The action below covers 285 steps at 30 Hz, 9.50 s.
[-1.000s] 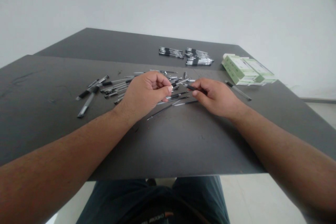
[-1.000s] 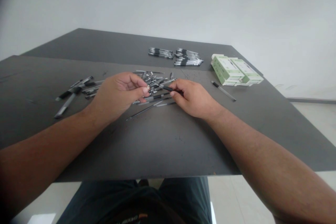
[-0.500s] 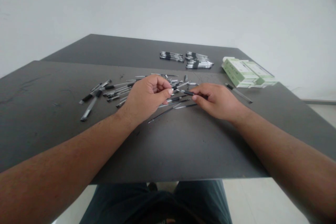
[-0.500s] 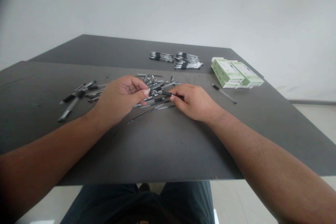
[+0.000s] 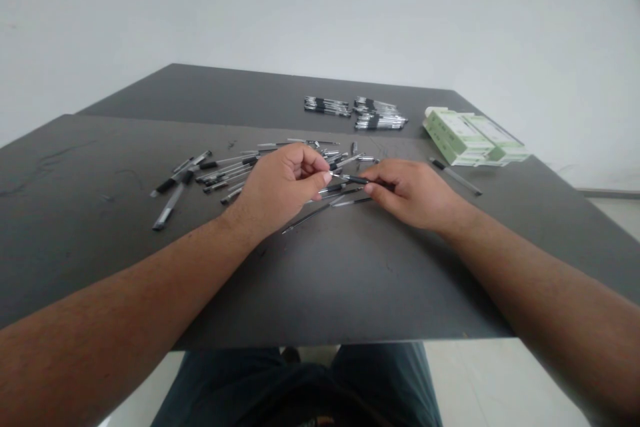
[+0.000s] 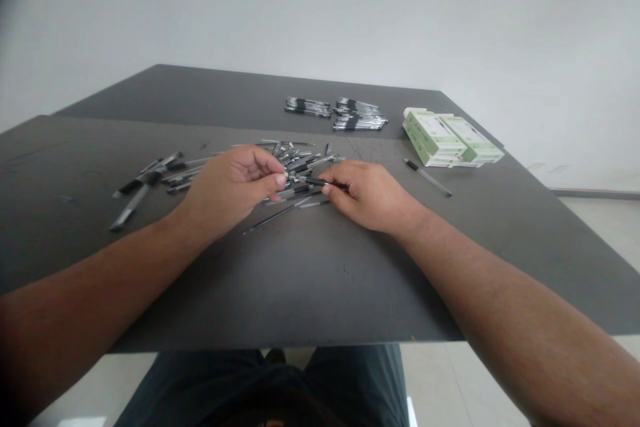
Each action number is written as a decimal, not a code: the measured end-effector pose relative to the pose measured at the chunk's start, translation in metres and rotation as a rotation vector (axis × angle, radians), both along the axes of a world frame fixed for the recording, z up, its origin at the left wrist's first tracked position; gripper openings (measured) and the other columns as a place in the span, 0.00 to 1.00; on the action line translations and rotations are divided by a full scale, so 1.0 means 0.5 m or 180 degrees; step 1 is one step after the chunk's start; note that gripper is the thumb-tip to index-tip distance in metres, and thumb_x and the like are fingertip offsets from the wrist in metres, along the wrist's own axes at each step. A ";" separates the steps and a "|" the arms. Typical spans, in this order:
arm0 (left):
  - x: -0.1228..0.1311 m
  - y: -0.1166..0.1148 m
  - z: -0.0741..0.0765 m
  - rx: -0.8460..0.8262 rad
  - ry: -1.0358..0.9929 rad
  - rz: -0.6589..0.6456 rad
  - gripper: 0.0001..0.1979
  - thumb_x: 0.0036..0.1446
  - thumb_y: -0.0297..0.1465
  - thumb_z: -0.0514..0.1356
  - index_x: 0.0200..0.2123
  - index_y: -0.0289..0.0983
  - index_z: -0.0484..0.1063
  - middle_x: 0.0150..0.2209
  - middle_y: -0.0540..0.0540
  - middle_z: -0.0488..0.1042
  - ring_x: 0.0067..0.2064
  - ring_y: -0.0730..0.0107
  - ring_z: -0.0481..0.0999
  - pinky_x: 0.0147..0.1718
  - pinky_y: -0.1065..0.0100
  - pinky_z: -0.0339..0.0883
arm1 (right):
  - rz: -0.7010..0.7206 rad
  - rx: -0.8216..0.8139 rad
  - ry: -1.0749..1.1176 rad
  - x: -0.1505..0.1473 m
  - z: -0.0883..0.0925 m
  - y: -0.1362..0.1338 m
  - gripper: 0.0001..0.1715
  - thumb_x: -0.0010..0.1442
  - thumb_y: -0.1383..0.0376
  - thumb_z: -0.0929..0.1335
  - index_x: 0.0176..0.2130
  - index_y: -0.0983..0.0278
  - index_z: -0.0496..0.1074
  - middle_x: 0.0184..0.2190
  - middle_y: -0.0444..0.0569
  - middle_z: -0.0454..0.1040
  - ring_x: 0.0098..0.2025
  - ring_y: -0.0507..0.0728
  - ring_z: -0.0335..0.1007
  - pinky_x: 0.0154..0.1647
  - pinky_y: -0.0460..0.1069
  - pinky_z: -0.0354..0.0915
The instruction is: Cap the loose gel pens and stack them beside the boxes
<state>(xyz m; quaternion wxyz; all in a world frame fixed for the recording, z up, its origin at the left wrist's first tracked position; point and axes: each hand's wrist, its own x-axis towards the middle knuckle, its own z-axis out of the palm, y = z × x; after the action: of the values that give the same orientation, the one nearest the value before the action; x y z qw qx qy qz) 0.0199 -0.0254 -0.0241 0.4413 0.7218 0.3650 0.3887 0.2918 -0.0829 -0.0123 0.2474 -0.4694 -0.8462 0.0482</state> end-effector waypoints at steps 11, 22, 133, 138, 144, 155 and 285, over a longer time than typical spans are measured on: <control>0.001 -0.007 -0.009 0.0417 0.0301 0.0097 0.08 0.60 0.37 0.72 0.40 0.40 0.82 0.34 0.46 0.86 0.36 0.63 0.85 0.36 0.65 0.80 | 0.0156 0.0096 -0.0067 -0.003 -0.001 -0.004 0.16 0.75 0.63 0.68 0.51 0.61 0.86 0.41 0.52 0.88 0.42 0.61 0.84 0.45 0.53 0.73; 0.002 -0.014 -0.010 0.0654 0.0457 0.0012 0.06 0.62 0.36 0.70 0.40 0.40 0.83 0.35 0.47 0.87 0.37 0.64 0.86 0.34 0.66 0.75 | 0.0261 0.0114 -0.0167 -0.003 -0.007 -0.005 0.16 0.77 0.63 0.69 0.55 0.62 0.86 0.42 0.52 0.88 0.43 0.60 0.83 0.47 0.52 0.72; -0.004 -0.028 0.018 0.1224 0.1170 -0.0113 0.09 0.68 0.37 0.65 0.40 0.40 0.83 0.34 0.50 0.84 0.35 0.65 0.80 0.40 0.64 0.70 | -0.0035 0.0224 -0.0140 -0.013 0.011 -0.023 0.08 0.73 0.63 0.71 0.47 0.60 0.84 0.38 0.48 0.87 0.38 0.59 0.80 0.39 0.51 0.66; -0.003 -0.029 0.017 0.1237 0.1155 -0.0116 0.09 0.68 0.37 0.65 0.41 0.39 0.83 0.34 0.50 0.84 0.35 0.65 0.80 0.40 0.64 0.71 | -0.0012 0.0216 -0.0096 -0.015 0.012 -0.023 0.10 0.73 0.62 0.70 0.46 0.60 0.84 0.39 0.49 0.87 0.39 0.59 0.81 0.40 0.51 0.67; -0.003 -0.028 0.016 0.1261 0.1137 -0.0184 0.08 0.67 0.36 0.65 0.41 0.39 0.83 0.33 0.50 0.83 0.34 0.66 0.80 0.39 0.65 0.71 | -0.0250 0.0101 0.0216 -0.019 0.016 -0.026 0.05 0.63 0.64 0.75 0.41 0.60 0.80 0.33 0.45 0.83 0.32 0.56 0.77 0.36 0.50 0.65; -0.006 -0.028 0.015 0.1312 0.1206 -0.0175 0.09 0.68 0.37 0.64 0.41 0.40 0.84 0.33 0.50 0.83 0.35 0.65 0.80 0.41 0.64 0.72 | -0.0263 0.0060 0.0158 -0.020 0.021 -0.029 0.03 0.65 0.63 0.73 0.40 0.60 0.81 0.31 0.45 0.82 0.31 0.56 0.75 0.37 0.51 0.64; -0.011 -0.016 0.018 0.1655 0.1563 -0.0598 0.17 0.74 0.40 0.54 0.37 0.39 0.78 0.36 0.45 0.83 0.39 0.60 0.80 0.44 0.60 0.69 | -0.0229 -0.0194 -0.0220 -0.021 0.050 -0.043 0.11 0.71 0.60 0.69 0.40 0.59 0.81 0.27 0.45 0.80 0.29 0.56 0.73 0.34 0.51 0.61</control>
<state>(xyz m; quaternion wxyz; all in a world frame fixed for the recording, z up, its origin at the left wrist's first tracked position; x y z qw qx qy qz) 0.0144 -0.0336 -0.0153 0.1761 0.9120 0.2812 0.2414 0.2812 -0.1043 0.0126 0.2052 -0.5082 -0.8350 0.0488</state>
